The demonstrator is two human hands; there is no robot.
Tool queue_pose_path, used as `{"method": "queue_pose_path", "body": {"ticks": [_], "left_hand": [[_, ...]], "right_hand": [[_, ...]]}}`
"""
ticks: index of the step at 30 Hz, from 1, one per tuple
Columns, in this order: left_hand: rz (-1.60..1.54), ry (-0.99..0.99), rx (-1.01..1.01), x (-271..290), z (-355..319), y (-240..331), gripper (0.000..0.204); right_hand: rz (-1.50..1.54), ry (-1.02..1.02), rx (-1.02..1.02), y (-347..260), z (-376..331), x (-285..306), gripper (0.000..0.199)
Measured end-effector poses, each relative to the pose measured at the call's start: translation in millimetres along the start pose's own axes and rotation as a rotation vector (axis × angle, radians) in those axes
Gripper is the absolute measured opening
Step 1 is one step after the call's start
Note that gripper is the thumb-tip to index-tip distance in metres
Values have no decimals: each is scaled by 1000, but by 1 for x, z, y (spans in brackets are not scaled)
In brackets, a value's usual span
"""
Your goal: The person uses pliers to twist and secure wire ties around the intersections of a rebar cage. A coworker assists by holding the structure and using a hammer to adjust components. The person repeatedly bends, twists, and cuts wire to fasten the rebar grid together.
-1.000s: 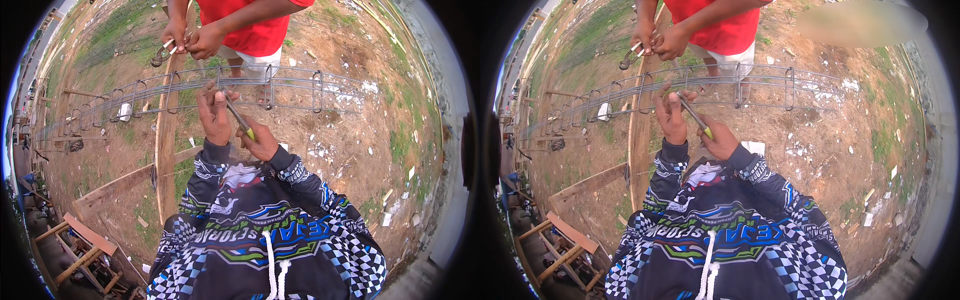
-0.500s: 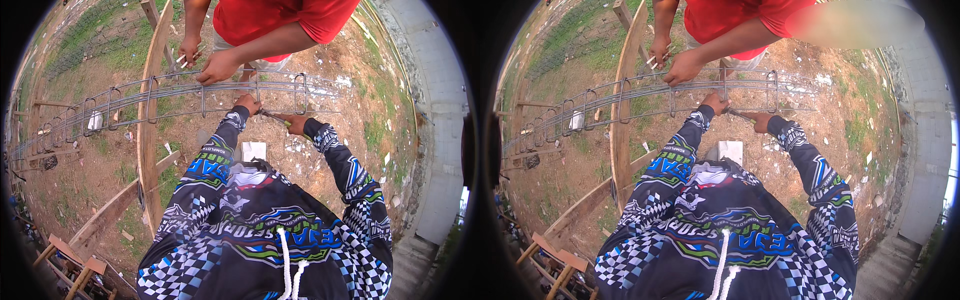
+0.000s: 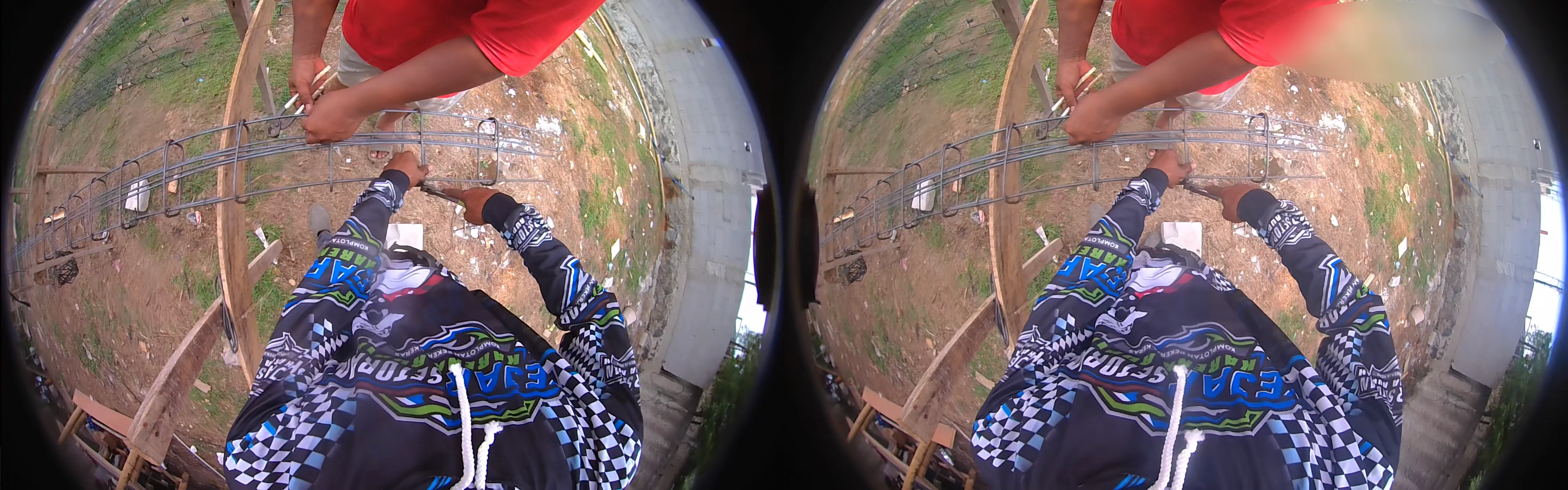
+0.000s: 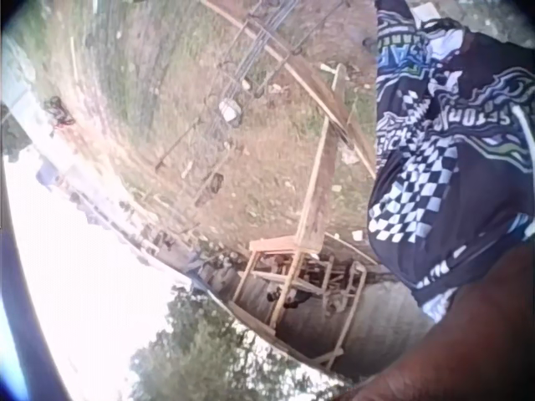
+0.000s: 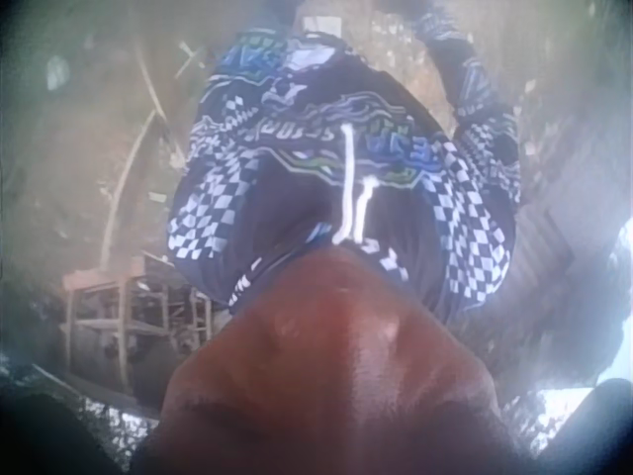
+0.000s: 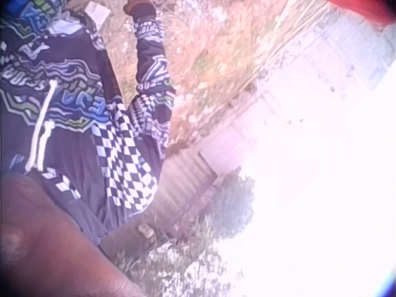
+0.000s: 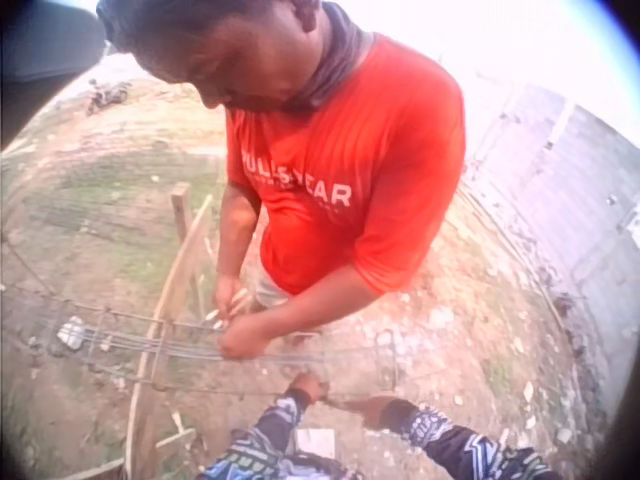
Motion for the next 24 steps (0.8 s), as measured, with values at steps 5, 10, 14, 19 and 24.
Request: {"method": "queue_pose_path", "body": {"ticks": [5,10,14,19,24], "left_hand": [[-13,-69,-31,0,-2,7,48],[-30,-50,-38,4,-3,8,47],[-155,-176,32,-5,-3,10,51],[2,104,-161,-3,5,3,54],[-21,36,-125,-13,8,-6,54]], "right_hand": [[-71,222,-102,0,-3,-5,58],[-60,436,-122,2,-8,-19,28],[82,498,-136,24,2,-52,23],[1198,41,-87,9,41,-123,37],[1849,-446,101,-30,32,-155,38]]}}
Point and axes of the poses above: each hand's wrist, its own z-axis towards the middle knuckle, its own x-axis out of the back of the hand, y = z × x, the point moved 9 cm from there along z, towards the middle knuckle, and after that the axes turned 5 degrees about -x, right-handed, at the moved point
